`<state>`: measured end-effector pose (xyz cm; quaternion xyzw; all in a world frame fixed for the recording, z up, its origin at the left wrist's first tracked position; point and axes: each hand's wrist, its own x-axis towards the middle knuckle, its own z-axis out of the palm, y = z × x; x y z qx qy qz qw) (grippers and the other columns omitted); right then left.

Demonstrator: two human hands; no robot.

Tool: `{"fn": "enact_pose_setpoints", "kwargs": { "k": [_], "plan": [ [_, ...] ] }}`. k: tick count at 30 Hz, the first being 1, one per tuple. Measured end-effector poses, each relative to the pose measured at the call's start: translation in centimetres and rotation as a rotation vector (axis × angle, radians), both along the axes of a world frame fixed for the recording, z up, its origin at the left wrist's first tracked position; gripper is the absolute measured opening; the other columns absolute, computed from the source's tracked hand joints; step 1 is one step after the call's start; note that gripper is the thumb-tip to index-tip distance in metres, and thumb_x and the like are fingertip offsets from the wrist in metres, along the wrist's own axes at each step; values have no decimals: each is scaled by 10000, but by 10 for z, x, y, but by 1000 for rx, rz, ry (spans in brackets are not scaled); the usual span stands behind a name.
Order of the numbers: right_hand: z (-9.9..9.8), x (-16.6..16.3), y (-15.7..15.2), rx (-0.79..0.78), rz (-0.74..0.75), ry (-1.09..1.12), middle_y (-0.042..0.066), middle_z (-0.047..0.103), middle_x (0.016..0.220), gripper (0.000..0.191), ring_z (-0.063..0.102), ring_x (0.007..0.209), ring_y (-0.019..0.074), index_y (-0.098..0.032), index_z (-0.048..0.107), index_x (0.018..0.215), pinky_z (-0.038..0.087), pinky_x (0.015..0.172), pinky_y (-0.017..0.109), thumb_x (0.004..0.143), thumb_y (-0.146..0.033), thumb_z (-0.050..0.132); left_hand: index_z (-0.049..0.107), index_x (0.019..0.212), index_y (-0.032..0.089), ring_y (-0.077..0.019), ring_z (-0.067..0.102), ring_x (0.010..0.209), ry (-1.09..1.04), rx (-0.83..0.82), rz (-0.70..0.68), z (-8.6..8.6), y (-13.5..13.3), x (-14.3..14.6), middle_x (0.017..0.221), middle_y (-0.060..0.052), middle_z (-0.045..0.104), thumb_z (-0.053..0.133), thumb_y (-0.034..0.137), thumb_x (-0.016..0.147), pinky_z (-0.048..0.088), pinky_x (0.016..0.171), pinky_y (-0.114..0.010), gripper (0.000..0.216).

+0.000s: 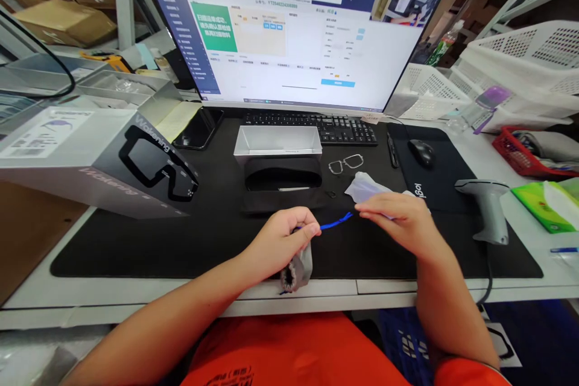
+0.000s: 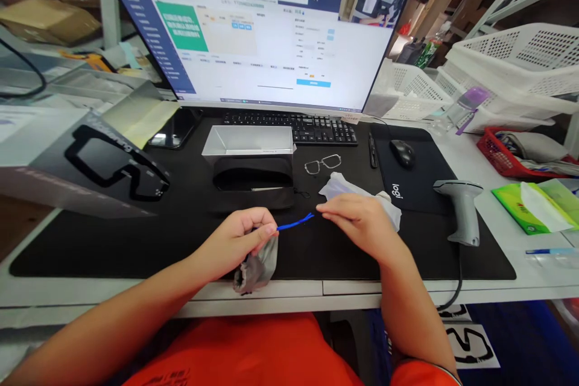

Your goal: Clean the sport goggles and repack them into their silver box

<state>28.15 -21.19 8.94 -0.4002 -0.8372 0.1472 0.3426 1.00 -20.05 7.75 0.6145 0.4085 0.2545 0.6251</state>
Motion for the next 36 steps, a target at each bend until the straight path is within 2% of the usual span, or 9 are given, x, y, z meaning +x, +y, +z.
{"fn": "enact_pose_setpoints", "kwargs": {
  "k": [4, 6, 8, 12, 23, 28, 31, 34, 36],
  "plan": [
    [3, -3, -4, -128, 44, 59, 53, 739, 1207, 599, 707, 1090, 228, -340, 537, 1455, 602, 936, 420, 894, -291, 742, 570, 747, 156, -66, 374, 461, -30, -43, 22, 3, 4, -2, 526, 55, 471, 610, 505, 867, 278, 447, -173, 371],
    [-1, -16, -6, -148, 82, 33, 86, 646, 1380, 650, 647, 1217, 247, -320, 511, 1476, 572, 1003, 440, 876, -342, 760, 569, 744, 157, -66, 374, 458, -31, -45, 1, 3, 5, -2, 524, 54, 475, 616, 509, 866, 279, 446, -172, 376],
    [-9, -31, -6, -99, 101, 29, 91, 671, 1342, 520, 645, 1217, 244, -282, 614, 1373, 567, 1004, 417, 877, -351, 758, 568, 743, 158, -65, 376, 464, -34, -38, -24, 2, 4, 0, 528, 54, 479, 612, 494, 873, 285, 448, -170, 363],
    [-23, -43, -3, 39, 111, -28, 33, 789, 976, 131, 735, 889, 179, -231, 733, 1041, 602, 813, 329, 971, -264, 628, 584, 763, 159, -67, 372, 474, -11, -32, -68, 2, 2, 1, 536, 55, 480, 590, 450, 895, 285, 449, -170, 319],
    [-7, -18, -2, 122, 110, -257, 9, 784, 975, 162, 741, 930, 190, -283, 742, 1023, 526, 1053, 443, 969, -231, 598, 592, 717, 173, -83, 416, 499, 108, 88, -85, 8, 0, 0, 554, 38, 510, 578, 383, 892, 315, 456, -180, 274],
    [-10, -17, -3, 102, 117, -249, 5, 783, 977, 171, 740, 875, 181, -292, 752, 1052, 534, 1056, 447, 954, -237, 623, 614, 749, 162, -74, 403, 456, 37, -55, -76, 6, 1, 1, 531, 43, 514, 616, 386, 860, 296, 444, -182, 250],
    [-15, -18, -2, 185, 36, -228, 26, 775, 1071, 255, 738, 937, 198, -306, 727, 1164, 547, 1045, 451, 954, -210, 621, 596, 755, 155, -63, 391, 439, -155, -159, 22, 0, 5, 4, 509, 62, 471, 634, 400, 847, 303, 464, -181, 265],
    [-15, -31, -8, 304, -85, -135, 97, 693, 1270, 432, 669, 1163, 280, -316, 615, 1365, 560, 1020, 491, 938, -277, 661, 563, 774, 164, -61, 433, 482, -310, -114, 282, -5, 9, 7, 550, 69, 468, 615, 389, 878, 358, 512, -177, 253],
    [-16, -47, -18, 304, -36, -69, 142, 643, 1314, 542, 652, 1171, 308, -294, 565, 1415, 601, 938, 475, 908, -437, 694, 559, 821, 169, -64, 481, 541, -377, -54, 457, -6, 8, 9, 615, 60, 498, 588, 357, 908, 408, 566, -175, 209]
  ]
}}
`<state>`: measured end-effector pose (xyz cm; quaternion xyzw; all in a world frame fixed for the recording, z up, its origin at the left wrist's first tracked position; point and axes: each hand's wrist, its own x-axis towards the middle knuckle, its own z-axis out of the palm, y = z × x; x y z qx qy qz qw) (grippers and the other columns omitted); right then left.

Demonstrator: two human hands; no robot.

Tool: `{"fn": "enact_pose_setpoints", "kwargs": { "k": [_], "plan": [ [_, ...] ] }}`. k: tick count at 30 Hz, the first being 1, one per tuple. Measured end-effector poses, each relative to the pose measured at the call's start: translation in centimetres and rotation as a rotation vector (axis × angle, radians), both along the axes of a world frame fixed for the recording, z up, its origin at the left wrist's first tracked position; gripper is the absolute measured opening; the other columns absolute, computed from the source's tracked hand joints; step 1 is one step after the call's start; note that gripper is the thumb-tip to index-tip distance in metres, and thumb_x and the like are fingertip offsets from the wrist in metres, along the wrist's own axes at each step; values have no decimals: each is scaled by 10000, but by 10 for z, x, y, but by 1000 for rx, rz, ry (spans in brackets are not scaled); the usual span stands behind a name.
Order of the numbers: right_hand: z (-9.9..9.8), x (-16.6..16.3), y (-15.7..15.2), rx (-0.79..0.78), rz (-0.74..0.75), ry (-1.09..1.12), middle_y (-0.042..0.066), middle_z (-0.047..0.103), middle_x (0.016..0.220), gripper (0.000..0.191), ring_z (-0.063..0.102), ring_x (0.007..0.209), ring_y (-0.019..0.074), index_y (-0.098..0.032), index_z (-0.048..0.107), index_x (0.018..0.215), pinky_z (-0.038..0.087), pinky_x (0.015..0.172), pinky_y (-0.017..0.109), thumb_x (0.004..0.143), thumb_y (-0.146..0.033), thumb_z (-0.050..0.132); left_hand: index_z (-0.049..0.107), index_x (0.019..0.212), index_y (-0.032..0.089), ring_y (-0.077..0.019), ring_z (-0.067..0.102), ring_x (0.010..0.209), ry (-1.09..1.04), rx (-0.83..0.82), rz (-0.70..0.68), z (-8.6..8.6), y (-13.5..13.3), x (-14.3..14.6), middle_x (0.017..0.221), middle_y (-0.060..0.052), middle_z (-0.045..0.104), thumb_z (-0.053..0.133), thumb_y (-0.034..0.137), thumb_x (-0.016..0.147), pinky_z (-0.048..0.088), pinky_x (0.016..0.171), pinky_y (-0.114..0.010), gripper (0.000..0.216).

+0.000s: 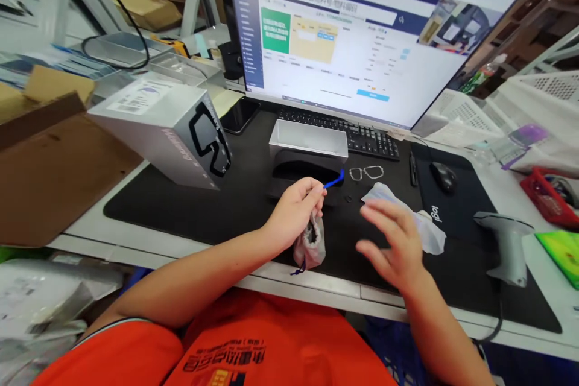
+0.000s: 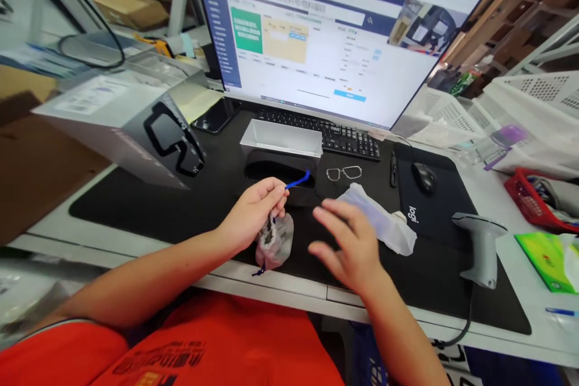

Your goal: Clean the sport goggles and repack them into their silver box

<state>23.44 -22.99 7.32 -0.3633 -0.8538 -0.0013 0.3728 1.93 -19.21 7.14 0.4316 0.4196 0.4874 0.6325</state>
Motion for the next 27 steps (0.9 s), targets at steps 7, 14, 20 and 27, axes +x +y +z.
{"fn": "enact_pose_setpoints", "kwargs": {
  "k": [7, 14, 20, 27],
  "plan": [
    [-21, -44, -14, -110, 5, -20, 144, 625, 1344, 83, 727, 936, 190, -231, 683, 994, 644, 757, 314, 955, -221, 610, 466, 1029, 218, -86, 546, 634, -163, -32, 119, -3, -9, 6, 806, 40, 555, 586, 364, 917, 473, 607, -207, 219],
    [-10, -19, -1, -61, -34, 118, 108, 700, 1223, 141, 707, 1098, 235, -258, 704, 1057, 640, 919, 381, 933, -205, 663, 363, 1396, 248, -246, 531, 1257, 455, 691, 376, 0, -16, -18, 1436, -148, 422, 701, 301, 861, 445, 1101, -462, 636],
    [0, -9, -3, -240, 182, 119, 111, 585, 1356, 75, 609, 1259, 238, -240, 689, 1000, 569, 1046, 396, 950, -217, 638, 678, 1093, 252, -319, 451, 1395, 915, 1340, -283, 35, -18, -33, 1490, -100, 503, 714, 323, 872, 227, 1241, -541, 235],
    [15, 0, -9, -455, 311, 193, 116, 521, 1392, 50, 614, 1253, 216, -224, 621, 991, 504, 1100, 413, 991, -222, 571, 705, 1057, 220, -258, 621, 1113, 991, 1024, -717, 49, -1, -40, 1292, -109, 606, 727, 356, 882, 498, 946, -353, 223]
  ]
}}
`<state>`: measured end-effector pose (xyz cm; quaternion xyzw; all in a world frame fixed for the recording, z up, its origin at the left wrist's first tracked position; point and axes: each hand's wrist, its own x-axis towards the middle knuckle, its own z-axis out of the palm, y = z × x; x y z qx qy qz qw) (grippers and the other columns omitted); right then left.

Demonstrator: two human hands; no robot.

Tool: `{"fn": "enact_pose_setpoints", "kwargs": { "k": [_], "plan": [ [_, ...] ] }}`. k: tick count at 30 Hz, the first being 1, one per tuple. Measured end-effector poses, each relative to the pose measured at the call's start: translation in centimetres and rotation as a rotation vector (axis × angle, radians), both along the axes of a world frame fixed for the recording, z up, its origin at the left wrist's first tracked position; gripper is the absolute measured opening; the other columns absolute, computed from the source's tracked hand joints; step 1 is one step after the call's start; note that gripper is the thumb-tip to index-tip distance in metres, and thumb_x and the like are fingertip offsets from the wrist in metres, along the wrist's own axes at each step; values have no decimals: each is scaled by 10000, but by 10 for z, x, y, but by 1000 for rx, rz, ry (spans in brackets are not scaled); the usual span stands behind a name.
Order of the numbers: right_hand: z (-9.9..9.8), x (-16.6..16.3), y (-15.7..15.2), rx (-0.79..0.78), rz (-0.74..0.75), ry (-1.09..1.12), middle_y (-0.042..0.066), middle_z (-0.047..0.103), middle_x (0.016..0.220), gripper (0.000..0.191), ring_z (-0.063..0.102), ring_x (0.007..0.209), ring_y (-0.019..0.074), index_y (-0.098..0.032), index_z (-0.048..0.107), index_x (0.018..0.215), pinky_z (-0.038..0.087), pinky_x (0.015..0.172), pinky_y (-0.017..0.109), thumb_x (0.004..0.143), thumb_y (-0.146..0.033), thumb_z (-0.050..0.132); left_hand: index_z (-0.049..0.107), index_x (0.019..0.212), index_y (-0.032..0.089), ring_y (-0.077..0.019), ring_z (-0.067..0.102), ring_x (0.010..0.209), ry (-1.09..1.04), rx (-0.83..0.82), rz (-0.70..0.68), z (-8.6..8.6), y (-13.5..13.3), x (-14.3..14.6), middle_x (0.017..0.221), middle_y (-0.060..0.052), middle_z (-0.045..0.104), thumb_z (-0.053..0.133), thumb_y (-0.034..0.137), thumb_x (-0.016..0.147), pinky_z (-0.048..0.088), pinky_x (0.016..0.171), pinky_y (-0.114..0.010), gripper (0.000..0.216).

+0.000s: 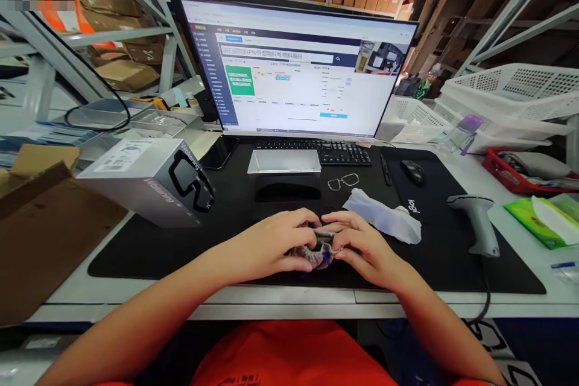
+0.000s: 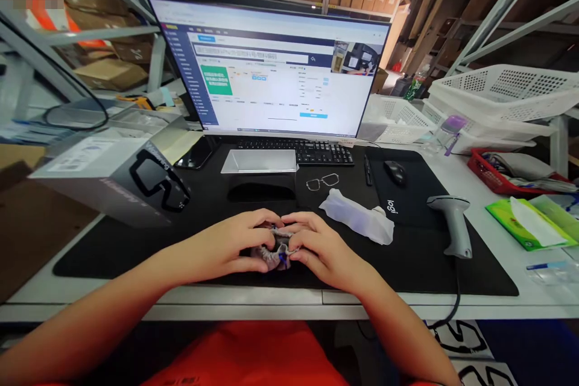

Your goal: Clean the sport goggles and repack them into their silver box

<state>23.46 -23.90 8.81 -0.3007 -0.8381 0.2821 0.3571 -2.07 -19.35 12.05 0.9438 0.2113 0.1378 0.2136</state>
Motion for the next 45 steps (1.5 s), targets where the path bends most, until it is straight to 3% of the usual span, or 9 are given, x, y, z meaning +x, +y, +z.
{"fn": "enact_pose_setpoints", "kwargs": {
  "k": [7, 12, 15, 19, 22, 28, 34, 40, 45],
  "plan": [
    [21, 4, -5, -81, 55, -171, 117, 540, 1314, 222, 603, 1187, 208, -191, 611, 908, 518, 1004, 374, 1029, -305, 465, 727, 742, 188, -175, 622, 837, 41, 218, -31, 2, 0, -6, 987, -57, 702, 666, 441, 923, 450, 756, -282, 317],
    [18, -27, -10, 165, -119, -572, 65, 642, 947, 457, 609, 797, 180, -174, 655, 741, 454, 626, 287, 883, -608, 634, 685, 642, 170, -146, 570, 663, 3, 431, -17, 10, -12, -9, 700, -24, 671, 473, 437, 1031, 400, 618, -295, 517],
    [21, -38, -13, 268, -242, -697, 70, 673, 1011, 279, 617, 765, 165, -172, 684, 855, 384, 565, 274, 924, -438, 637, 682, 665, 164, -132, 581, 636, -15, 446, 169, 11, -19, -11, 678, -18, 643, 377, 341, 1066, 385, 590, -286, 534],
    [31, -37, -15, 277, -253, -668, 84, 605, 1328, 201, 653, 881, 154, -194, 663, 1055, 427, 625, 261, 921, -132, 526, 697, 727, 176, -152, 606, 646, 140, 371, 545, 11, -23, -14, 752, -16, 657, 493, 333, 1008, 347, 552, -286, 381],
    [35, -33, -16, 258, -181, -643, 64, 527, 1449, 256, 663, 869, 137, -230, 679, 1039, 451, 657, 262, 914, -92, 504, 730, 883, 229, -166, 652, 716, 282, 279, 544, 12, -26, -14, 903, -4, 685, 579, 218, 926, 377, 562, -263, 157],
    [32, -29, -24, 230, -202, -824, 81, 669, 1146, 232, 662, 774, 162, -185, 693, 947, 410, 586, 282, 880, -48, 519, 635, 1277, 349, -167, 679, 639, 517, 316, 483, 11, -43, -10, 1351, -55, 583, 467, 87, 892, 473, 540, -288, 495],
    [45, -32, -33, 124, -332, -932, 76, 684, 1075, 219, 679, 812, 187, -177, 695, 954, 427, 602, 290, 907, -67, 511, 614, 1272, 256, -214, 742, 778, 329, 190, 517, 6, -51, -8, 1523, -81, 475, 440, 67, 846, 602, 654, -374, 497],
    [60, -42, -34, 125, -444, -770, 111, 707, 1153, 455, 705, 872, 233, -155, 732, 953, 487, 667, 322, 988, -549, 508, 614, 1173, 204, -174, 734, 956, -59, 110, 435, 15, -49, 1, 1539, -48, 506, 441, 78, 874, 607, 765, -292, 367],
    [79, -53, -8, 347, -751, -714, 105, 726, 1139, 382, 697, 833, 196, -144, 744, 889, 436, 629, 290, 1043, -316, 441, 658, 1110, 220, -211, 668, 1166, -263, 410, 626, 36, -33, 3, 1478, -2, 576, 428, 123, 937, 577, 862, -297, 304]
  ]
}}
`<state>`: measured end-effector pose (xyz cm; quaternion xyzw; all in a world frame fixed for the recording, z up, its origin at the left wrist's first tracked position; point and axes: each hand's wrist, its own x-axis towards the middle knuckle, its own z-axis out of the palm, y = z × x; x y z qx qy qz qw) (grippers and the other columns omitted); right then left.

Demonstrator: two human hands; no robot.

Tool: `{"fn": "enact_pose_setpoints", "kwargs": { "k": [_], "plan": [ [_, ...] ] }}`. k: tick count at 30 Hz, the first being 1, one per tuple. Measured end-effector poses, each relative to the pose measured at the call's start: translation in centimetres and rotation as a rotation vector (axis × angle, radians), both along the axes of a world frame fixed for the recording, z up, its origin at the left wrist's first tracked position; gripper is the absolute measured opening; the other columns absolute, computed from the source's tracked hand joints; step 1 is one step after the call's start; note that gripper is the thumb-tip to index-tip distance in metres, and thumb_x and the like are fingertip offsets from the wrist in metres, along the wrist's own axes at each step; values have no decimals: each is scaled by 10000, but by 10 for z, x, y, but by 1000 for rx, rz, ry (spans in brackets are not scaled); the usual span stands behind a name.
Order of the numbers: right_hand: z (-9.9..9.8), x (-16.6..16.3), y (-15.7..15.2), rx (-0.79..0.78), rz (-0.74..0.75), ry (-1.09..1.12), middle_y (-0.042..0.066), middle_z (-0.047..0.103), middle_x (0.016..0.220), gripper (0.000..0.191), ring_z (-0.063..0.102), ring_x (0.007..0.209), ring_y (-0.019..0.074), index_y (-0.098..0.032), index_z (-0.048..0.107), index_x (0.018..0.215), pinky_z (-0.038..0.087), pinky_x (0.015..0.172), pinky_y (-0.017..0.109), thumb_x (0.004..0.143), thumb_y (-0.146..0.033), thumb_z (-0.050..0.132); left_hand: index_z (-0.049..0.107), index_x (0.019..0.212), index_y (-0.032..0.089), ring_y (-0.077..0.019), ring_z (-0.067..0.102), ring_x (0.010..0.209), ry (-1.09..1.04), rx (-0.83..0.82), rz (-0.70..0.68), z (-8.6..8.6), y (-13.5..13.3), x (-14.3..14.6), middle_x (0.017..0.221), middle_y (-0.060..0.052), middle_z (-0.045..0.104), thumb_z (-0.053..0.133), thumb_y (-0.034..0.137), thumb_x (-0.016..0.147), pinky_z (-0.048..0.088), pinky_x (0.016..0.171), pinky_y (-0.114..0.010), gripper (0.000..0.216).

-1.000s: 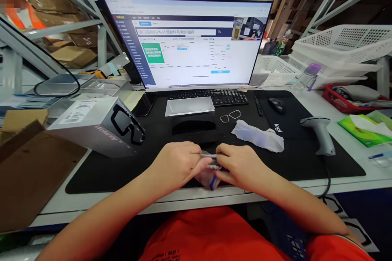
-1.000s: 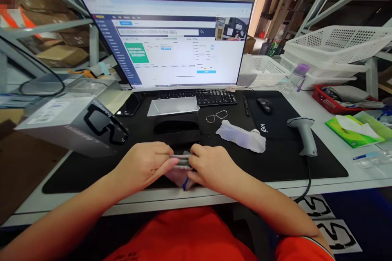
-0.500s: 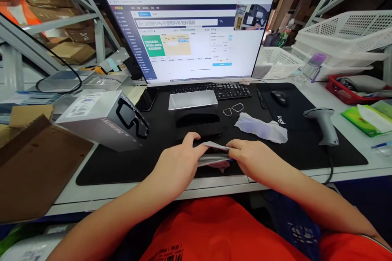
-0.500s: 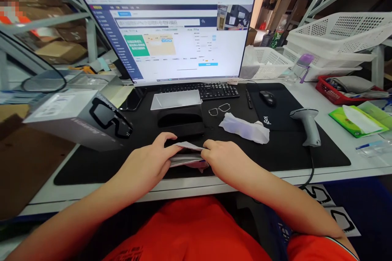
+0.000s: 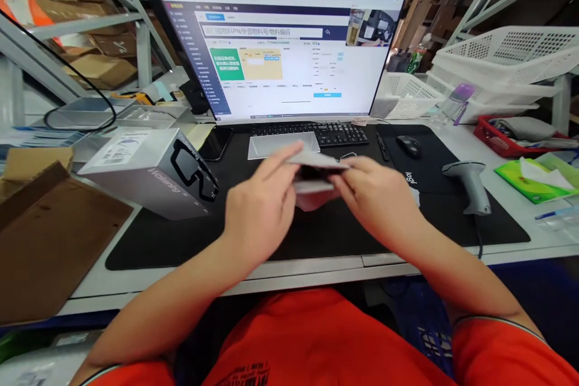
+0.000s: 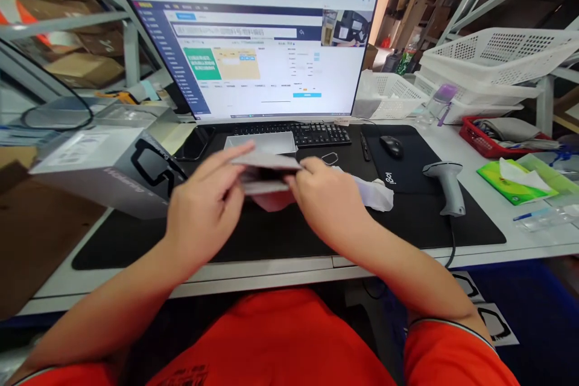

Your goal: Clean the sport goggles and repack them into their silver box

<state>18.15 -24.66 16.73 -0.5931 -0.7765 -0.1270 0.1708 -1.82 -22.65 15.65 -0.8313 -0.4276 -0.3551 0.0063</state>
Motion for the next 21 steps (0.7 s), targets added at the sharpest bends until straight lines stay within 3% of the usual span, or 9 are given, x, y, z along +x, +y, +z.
{"fn": "enact_pose_setpoints", "kwargs": {
  "k": [4, 7, 10, 14, 18, 21],
  "plan": [
    [21, -11, 27, 175, -160, -69, 130, 716, 1117, 308, 659, 736, 174, -122, 731, 854, 373, 574, 284, 993, -185, 464, 688, 1115, 243, -233, 686, 1096, 27, 163, 297, 8, 12, 6, 1540, -12, 501, 466, 157, 932, 564, 781, -299, 300],
    [18, -16, 32, 205, -153, -79, 145, 654, 1302, 253, 654, 748, 163, -124, 729, 927, 370, 559, 275, 960, -148, 479, 701, 1135, 249, -214, 692, 997, 67, 215, 404, -4, 12, 6, 1555, -38, 464, 492, 202, 945, 545, 754, -299, 286],
    [-7, -13, 28, 40, -73, -99, 125, 583, 1431, 240, 668, 757, 153, -145, 732, 972, 385, 535, 269, 960, -176, 494, 713, 1142, 253, -222, 684, 967, 197, 154, 349, -29, 9, -1, 1415, -62, 588, 473, 208, 967, 530, 720, -306, 301],
    [-52, 0, 20, -278, -3, -59, 68, 653, 1340, 223, 705, 856, 186, -219, 766, 1030, 448, 563, 267, 959, -273, 562, 703, 1190, 243, -204, 697, 872, 383, -81, 158, -63, 5, -8, 1113, -53, 721, 487, 182, 950, 492, 622, -278, 329],
    [-77, 18, 5, -321, 8, 90, 60, 655, 1322, 226, 703, 1003, 234, -267, 770, 1080, 553, 703, 322, 963, -309, 581, 711, 1186, 255, -175, 696, 728, 366, -150, 122, -82, 2, -7, 1076, -22, 738, 499, 197, 949, 463, 549, -274, 323],
    [-79, 42, -7, -322, 154, 302, 63, 617, 1377, 215, 641, 1192, 250, -281, 762, 1112, 562, 927, 394, 942, -293, 631, 705, 1193, 229, -177, 707, 741, 299, -101, 87, -90, 1, -5, 1155, -38, 727, 500, 157, 934, 490, 559, -271, 338]
  ]
}}
